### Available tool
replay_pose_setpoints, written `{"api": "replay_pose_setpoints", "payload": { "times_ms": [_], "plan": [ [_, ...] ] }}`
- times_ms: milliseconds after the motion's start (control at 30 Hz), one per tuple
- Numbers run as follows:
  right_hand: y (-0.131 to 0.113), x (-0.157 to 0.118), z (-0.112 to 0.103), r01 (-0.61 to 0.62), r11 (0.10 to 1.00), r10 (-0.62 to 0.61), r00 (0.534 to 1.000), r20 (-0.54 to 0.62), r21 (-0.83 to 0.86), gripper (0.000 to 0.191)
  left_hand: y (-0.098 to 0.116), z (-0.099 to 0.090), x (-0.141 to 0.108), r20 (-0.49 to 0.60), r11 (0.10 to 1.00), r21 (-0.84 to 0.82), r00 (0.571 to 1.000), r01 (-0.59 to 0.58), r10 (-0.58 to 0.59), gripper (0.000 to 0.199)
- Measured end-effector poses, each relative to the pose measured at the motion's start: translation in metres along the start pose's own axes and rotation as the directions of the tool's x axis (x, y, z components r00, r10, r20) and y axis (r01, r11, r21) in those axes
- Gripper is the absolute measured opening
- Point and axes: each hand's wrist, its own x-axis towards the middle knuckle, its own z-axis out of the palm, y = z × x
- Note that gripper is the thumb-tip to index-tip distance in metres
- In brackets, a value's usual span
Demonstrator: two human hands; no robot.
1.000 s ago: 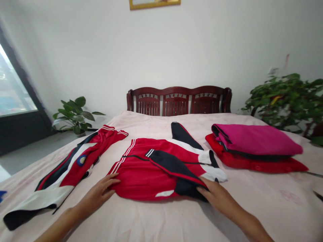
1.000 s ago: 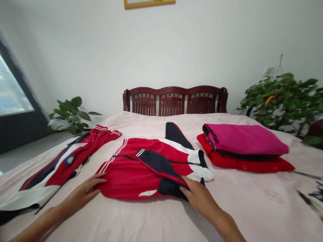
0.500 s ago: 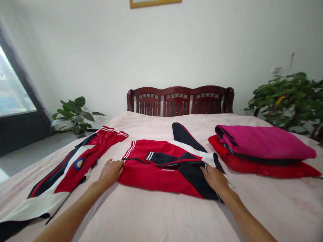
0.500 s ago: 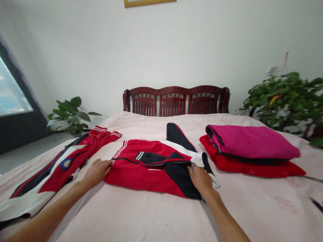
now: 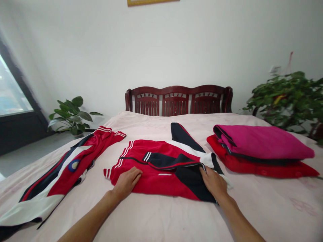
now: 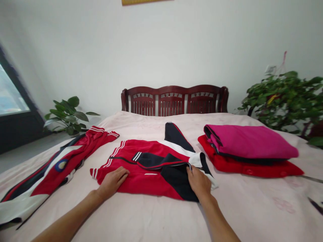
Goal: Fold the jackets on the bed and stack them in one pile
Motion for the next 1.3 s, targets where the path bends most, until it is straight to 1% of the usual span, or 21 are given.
{"api": "replay_pose_setpoints", "payload": {
  "times_ms": [67,133,200,267,333,400,467,533,633,733,833,900,967,1100,1200,1300],
  "plan": [
    [0.002,0.000,0.001,-0.018,1.000,0.018,1.000,0.002,0.023,0.055,0.002,0.004,0.007,-0.035,0.993,-0.030,0.993,0.112,-0.113,0.029],
    [0.002,0.000,0.001,-0.023,0.999,0.024,1.000,-0.001,0.038,0.056,0.005,0.006,0.016,-0.060,0.973,-0.085,0.973,0.216,-0.221,0.030],
    [0.002,-0.001,0.000,-0.024,0.999,0.024,1.000,-0.006,0.040,0.056,0.009,0.007,0.027,-0.031,0.920,-0.224,0.941,0.321,-0.336,0.030],
    [0.001,-0.003,-0.001,-0.018,0.999,0.018,1.000,-0.012,0.046,0.055,0.012,0.007,0.039,0.040,0.818,-0.368,0.887,0.441,-0.460,0.030],
    [0.000,-0.004,-0.002,-0.014,0.998,0.015,1.000,-0.017,0.058,0.054,0.013,0.006,0.051,0.132,0.702,-0.450,0.818,0.552,-0.559,0.034],
    [0.000,-0.004,-0.002,-0.014,0.997,0.017,0.999,-0.028,0.078,0.054,0.012,0.004,0.062,0.232,0.608,-0.489,0.766,0.625,-0.600,0.041],
    [0.002,-0.004,-0.001,-0.007,0.994,0.012,0.999,-0.046,0.105,0.054,0.010,0.000,0.072,0.335,0.493,-0.532,0.706,0.689,-0.624,0.048],
    [0.003,-0.004,-0.001,0.015,0.991,-0.007,0.998,-0.066,0.130,0.054,0.009,-0.001,0.081,0.406,0.382,-0.563,0.647,0.733,-0.645,0.050],
    [0.004,-0.005,0.001,0.053,0.986,-0.038,0.995,-0.097,0.158,0.051,0.011,0.003,0.090,0.430,0.265,-0.594,0.578,0.759,-0.694,0.045],
    [0.003,-0.007,0.001,0.093,0.981,-0.068,0.987,-0.148,0.172,0.047,0.015,0.014,0.094,0.397,0.213,-0.620,0.537,0.755,-0.744,0.038],
    [0.002,-0.009,0.003,0.161,0.971,-0.121,0.968,-0.218,0.177,0.044,0.016,0.020,0.095,0.360,0.190,-0.651,0.520,0.735,-0.775,0.032],
    [0.003,-0.010,0.006,0.215,0.958,-0.161,0.951,-0.265,0.189,0.043,0.016,0.021,0.095,0.354,0.168,-0.667,0.507,0.726,-0.786,0.029],
    [0.004,-0.011,0.009,0.270,0.940,-0.196,0.929,-0.313,0.211,0.043,0.014,0.020,0.098,0.370,0.138,-0.666,0.486,0.733,-0.792,0.031],
    [0.006,-0.011,0.012,0.354,0.905,-0.243,0.885,-0.397,0.235,0.041,0.013,0.019,0.106,0.429,0.074,-0.635,0.431,0.769,-0.794,0.033],
    [0.005,-0.011,0.011,0.369,0.904,-0.264,0.879,-0.397,0.215,0.040,0.012,0.025,0.111,0.431,0.029,-0.661,0.411,0.749,-0.803,0.038],
    [0.003,-0.012,0.010,0.374,0.907,-0.296,0.893,-0.339,0.192,0.036,0.011,0.031,0.113,0.404,-0.026,-0.742,0.416,0.670,-0.814,0.040]
  ]
}}
